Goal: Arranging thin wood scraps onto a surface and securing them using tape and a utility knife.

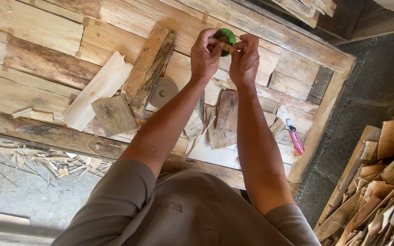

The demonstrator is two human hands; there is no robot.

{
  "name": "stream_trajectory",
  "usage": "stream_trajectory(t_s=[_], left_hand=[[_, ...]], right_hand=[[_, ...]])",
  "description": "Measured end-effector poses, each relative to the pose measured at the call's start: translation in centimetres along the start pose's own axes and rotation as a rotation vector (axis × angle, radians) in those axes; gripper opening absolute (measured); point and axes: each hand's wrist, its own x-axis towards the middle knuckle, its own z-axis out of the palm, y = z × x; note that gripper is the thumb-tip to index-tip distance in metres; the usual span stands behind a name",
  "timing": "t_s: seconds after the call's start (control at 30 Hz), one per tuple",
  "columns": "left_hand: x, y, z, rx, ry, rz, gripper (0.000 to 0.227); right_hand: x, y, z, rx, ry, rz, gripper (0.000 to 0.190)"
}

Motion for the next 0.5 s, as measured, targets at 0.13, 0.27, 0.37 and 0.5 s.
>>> stream_trajectory(t_s=[0.13, 0.27, 0.37, 0.5], left_hand=[[0.7, -0.3, -0.1, -0.071, -0.053, -0.034, 0.042], [0.8, -0.1, -0.4, -0.020, -0.093, -0.053, 0.044], [0.7, 0.2, -0.2, 0.046, -0.069, -0.019, 0.043], [0.6, 0.8, -0.1, 0.208, -0.021, 0.009, 0.044]], right_hand=[[0.2, 0.0, -0.3, -0.029, -0.041, 0.003, 0.036], [0.3, 0.7, -0.4, -0.054, -0.066, -0.014, 0.038], [0.4, 0.9, -0.2, -0.093, -0.049, -0.006, 0.041], [0.2, 0.8, 0.6, -0.195, 0.094, 0.057, 0.042]])
